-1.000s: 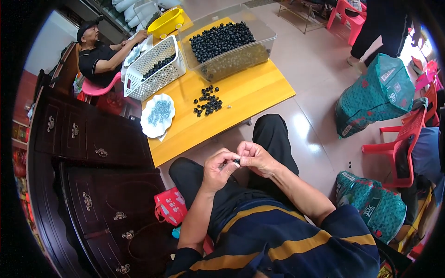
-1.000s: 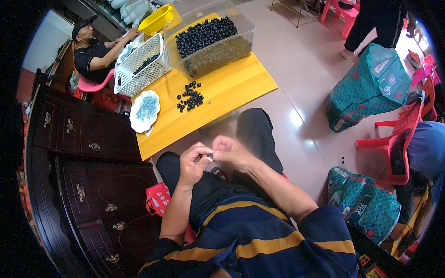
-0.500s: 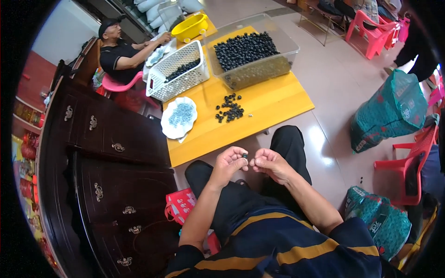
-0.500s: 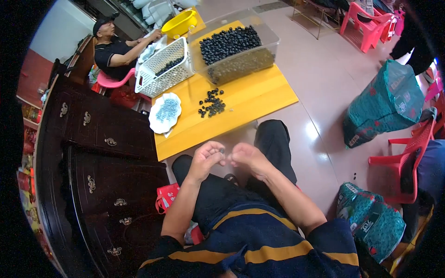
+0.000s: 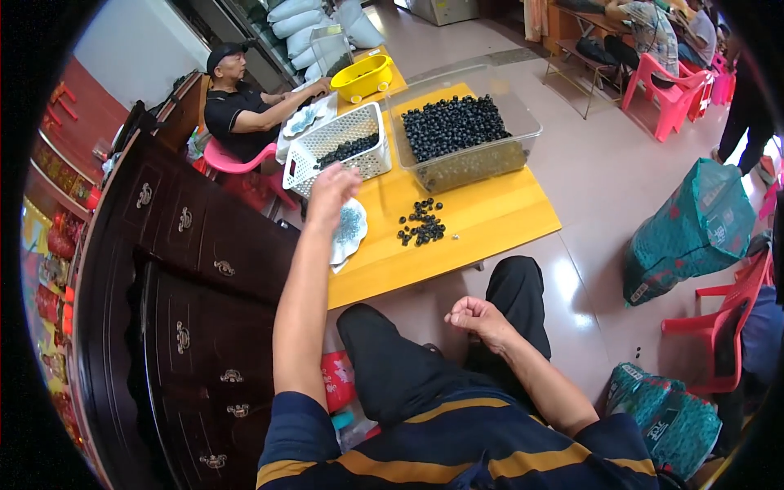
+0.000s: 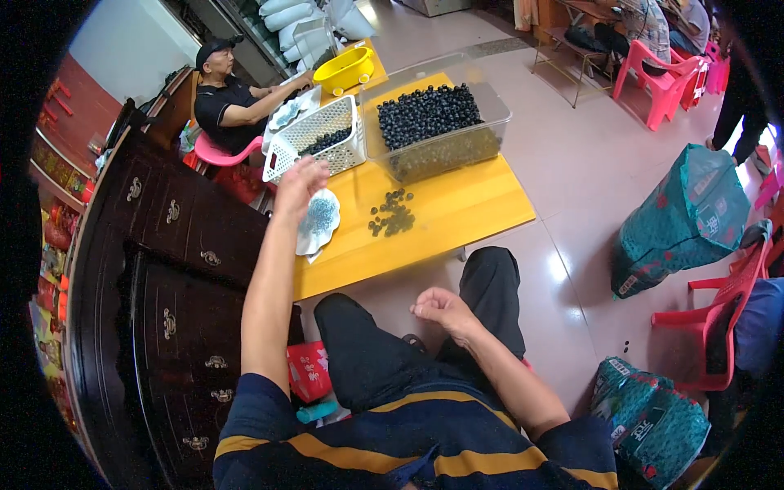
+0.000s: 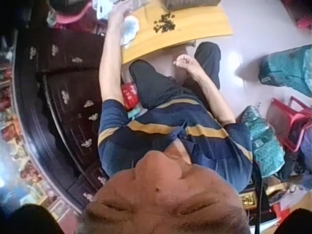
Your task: Sorting small black berries or seeds by hand from a pile on the table.
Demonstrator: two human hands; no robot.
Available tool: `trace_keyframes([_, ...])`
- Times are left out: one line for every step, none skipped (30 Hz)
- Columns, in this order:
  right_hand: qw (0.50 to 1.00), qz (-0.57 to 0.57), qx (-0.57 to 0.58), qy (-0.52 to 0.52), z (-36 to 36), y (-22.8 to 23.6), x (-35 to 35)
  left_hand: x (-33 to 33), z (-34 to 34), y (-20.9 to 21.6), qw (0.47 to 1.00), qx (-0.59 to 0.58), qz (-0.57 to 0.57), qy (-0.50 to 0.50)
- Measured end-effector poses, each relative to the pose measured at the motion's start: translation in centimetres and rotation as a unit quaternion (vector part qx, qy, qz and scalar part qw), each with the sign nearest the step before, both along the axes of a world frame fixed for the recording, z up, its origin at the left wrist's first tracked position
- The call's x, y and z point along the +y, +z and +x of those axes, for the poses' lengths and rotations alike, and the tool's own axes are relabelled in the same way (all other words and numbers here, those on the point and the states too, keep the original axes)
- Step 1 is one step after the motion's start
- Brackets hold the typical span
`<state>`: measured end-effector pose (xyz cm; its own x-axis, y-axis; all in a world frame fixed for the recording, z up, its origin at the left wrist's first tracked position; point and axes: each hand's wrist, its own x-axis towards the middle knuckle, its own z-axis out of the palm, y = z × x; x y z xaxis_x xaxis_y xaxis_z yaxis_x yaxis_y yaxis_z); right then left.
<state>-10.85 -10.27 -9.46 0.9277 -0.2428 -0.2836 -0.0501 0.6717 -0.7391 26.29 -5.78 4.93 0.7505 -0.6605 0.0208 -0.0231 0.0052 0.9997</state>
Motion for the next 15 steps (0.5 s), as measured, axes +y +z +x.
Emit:
trace_keyframes([1.0, 0.001, 0.001, -0.006, 0.1, -0.4, -0.3, 0.3, -0.9, -1.4, 0.999, -0.01, 0.046, -0.019])
trace_keyframes([1.0, 0.001, -0.009, -0.005, 0.4, -1.1, -0.2, 1.4, -1.3, -3.4, 0.996, -0.022, 0.07, -0.041])
trace_keyframes([1.0, 0.002, -0.014, -0.009, 0.4, -1.6, -0.3, 1.7, -2.5, -5.1, 0.99, -0.071, 0.116, -0.042])
trace_keyframes([1.0, 0.006, -0.011, -0.015, 0.3, -1.8, -0.3, 2.0, -4.0, -6.7, 0.979, -0.12, 0.161, -0.042])
trace_keyframes([1.0, 0.005, -0.017, -0.019, 0.4, -1.8, -0.2, 2.5, -5.0, -8.4, 0.97, -0.162, 0.178, -0.027])
trace_keyframes([1.0, 0.002, -0.023, -0.022, 0.6, -1.7, -0.1, 3.1, -5.9, -9.8, 0.96, -0.204, 0.194, -0.008])
trace_keyframes([0.999, 0.005, -0.021, -0.024, 0.6, -1.5, -0.2, 3.3, -6.8, -10.5, 0.94, -0.269, 0.211, -0.008])
trace_keyframes([1.0, 0.002, -0.016, -0.023, 0.5, -1.2, -0.2, 3.5, -7.7, -11.2, 0.934, -0.296, 0.202, -0.007])
trace_keyframes([1.0, -0.001, -0.011, -0.022, 0.4, -1.0, -0.2, 3.5, -8.5, -11.8, 0.927, -0.323, 0.191, -0.005])
trace_keyframes([1.0, 0.003, -0.008, -0.026, 0.3, -1.2, -0.3, 3.1, -9.6, -11.8, 0.92, -0.351, 0.177, -0.011])
trace_keyframes([1.0, 0.003, -0.002, -0.026, 0.3, -1.4, -0.5, 2.7, -10.6, -11.6, 0.911, -0.371, 0.178, -0.02])
trace_keyframes([1.0, 0.001, 0.001, -0.024, 0.3, -1.4, -0.5, 2.5, -11.3, -11.2, 0.902, -0.393, 0.177, -0.025])
trace_keyframes([1.0, 0.001, 0.001, -0.026, 0.3, -1.4, -0.5, 2.3, -11.7, -11.1, 0.889, -0.417, 0.188, -0.024])
trace_keyframes([1.0, 0.004, -0.003, -0.026, 0.3, -1.4, -0.5, 2.0, -12.0, -11.0, 0.889, -0.416, 0.187, -0.027])
trace_keyframes([1.0, 0.008, -0.007, -0.024, 0.2, -1.3, -0.5, 1.9, -12.1, -10.9, 0.877, -0.441, 0.189, -0.017])
